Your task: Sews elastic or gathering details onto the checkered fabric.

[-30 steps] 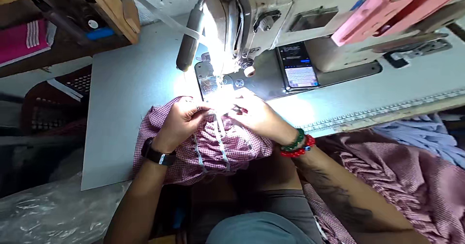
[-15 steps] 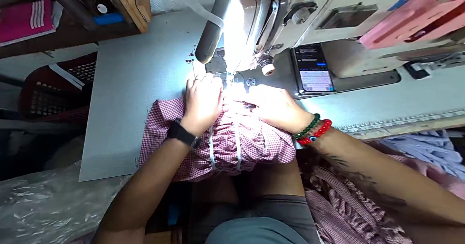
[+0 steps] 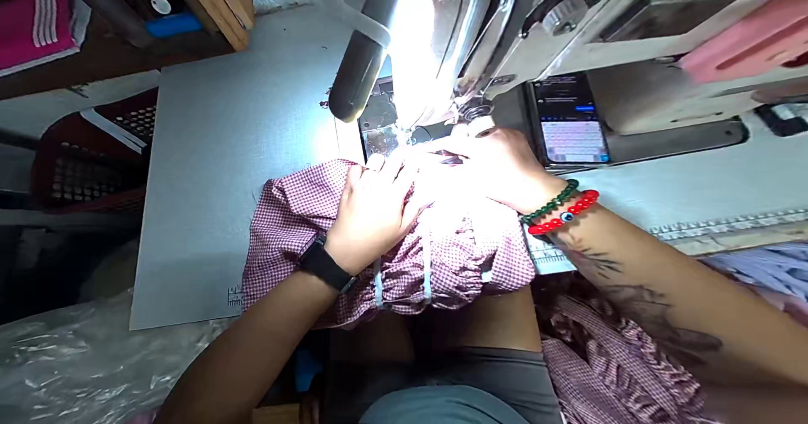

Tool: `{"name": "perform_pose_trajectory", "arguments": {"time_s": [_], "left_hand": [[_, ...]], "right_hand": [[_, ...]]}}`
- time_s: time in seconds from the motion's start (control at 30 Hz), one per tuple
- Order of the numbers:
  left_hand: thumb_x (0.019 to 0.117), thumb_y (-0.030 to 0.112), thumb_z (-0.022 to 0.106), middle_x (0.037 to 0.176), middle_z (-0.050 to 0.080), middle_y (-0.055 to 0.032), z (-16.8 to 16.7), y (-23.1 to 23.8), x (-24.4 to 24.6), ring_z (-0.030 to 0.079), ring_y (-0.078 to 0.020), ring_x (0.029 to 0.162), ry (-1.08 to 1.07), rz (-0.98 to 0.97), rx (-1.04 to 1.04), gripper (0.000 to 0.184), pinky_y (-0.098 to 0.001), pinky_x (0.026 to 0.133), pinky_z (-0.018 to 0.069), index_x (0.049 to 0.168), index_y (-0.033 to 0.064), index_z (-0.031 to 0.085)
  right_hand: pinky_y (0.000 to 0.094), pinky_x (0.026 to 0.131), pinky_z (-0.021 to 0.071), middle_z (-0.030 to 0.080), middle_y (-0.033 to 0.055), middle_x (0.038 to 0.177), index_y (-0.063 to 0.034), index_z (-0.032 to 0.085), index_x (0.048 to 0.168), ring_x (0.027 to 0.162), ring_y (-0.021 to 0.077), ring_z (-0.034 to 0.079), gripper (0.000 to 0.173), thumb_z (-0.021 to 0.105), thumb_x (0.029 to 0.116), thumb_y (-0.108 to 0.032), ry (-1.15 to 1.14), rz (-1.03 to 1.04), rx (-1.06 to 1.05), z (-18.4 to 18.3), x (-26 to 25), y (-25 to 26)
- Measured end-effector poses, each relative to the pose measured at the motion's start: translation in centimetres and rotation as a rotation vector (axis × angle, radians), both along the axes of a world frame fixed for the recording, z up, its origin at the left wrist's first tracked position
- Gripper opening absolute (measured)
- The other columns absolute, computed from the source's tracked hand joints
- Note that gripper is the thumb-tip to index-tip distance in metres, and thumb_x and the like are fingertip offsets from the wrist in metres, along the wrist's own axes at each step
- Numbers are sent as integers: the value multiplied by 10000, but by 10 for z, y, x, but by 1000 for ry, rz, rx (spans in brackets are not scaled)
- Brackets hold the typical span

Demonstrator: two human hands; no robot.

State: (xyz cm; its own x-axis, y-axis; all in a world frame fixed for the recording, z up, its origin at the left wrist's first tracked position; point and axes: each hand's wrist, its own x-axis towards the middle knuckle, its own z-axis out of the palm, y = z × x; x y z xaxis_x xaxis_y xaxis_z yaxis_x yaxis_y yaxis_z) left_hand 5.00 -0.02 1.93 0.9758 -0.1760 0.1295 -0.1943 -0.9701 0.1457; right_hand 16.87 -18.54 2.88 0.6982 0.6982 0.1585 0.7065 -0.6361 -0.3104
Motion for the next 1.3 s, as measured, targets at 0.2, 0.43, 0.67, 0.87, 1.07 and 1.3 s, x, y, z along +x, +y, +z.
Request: {"name": "perform_pose_trajectory", "arguments": {"time_s": [0.2, 0.43, 0.67, 0.87, 1.07, 1.3], "left_hand": [[1032, 455, 426, 1497, 533, -95, 1, -1, 3, 544, -308, 1261, -14, 16, 2, 563, -515, 942, 430, 1488, 146, 546], [1034, 470, 421, 1521, 531, -70, 5, 3, 4, 531, -322, 1274, 0, 9, -3, 568, -528, 971, 400, 1500, 170, 543], [1044, 507, 418, 1519, 529, -71, 7, 5, 3, 509, -337, 1300, 8, 15, -35, 570, -554, 992, 380, 1507, 197, 537], [1047, 533, 385, 1548, 500, -71, 2, 9, 7, 495, -344, 1295, 17, 25, -19, 579, -558, 995, 366, 1517, 225, 527], [1044, 433, 451, 1591, 444, -89, 7, 8, -3, 450, -371, 1352, 17, -6, -30, 513, -590, 995, 342, 1501, 222, 549], [1038, 428, 470, 1587, 423, -119, 9, 8, -9, 390, -384, 1409, 22, -8, -68, 465, -655, 1053, 280, 1433, 233, 618]], "right_hand": [[594, 749, 523, 732, 165, 1017, -178, 788, 1141, 967, 392, 692, 262, 706, 898, -125, 14, -3, -2, 0, 2, 2], [584, 742, 513, 710, 173, 1001, -192, 786, 1153, 979, 394, 676, 277, 712, 895, -127, 0, 11, 37, 0, 1, 0], [603, 804, 527, 733, 162, 1077, -237, 780, 1187, 1036, 400, 684, 324, 710, 902, -101, -4, -5, 39, -4, 3, 1], [592, 836, 516, 736, 147, 1074, -291, 763, 1227, 1062, 374, 681, 319, 681, 936, -187, 23, -51, 0, -5, 9, 3], [613, 872, 515, 730, 157, 1154, -176, 773, 1192, 1115, 389, 672, 279, 643, 954, -109, 8, -119, 10, -2, 15, 11], [656, 864, 495, 692, 283, 1141, 54, 732, 1035, 1104, 485, 655, 168, 619, 932, -15, -41, -114, 166, 1, 23, 16]]}}
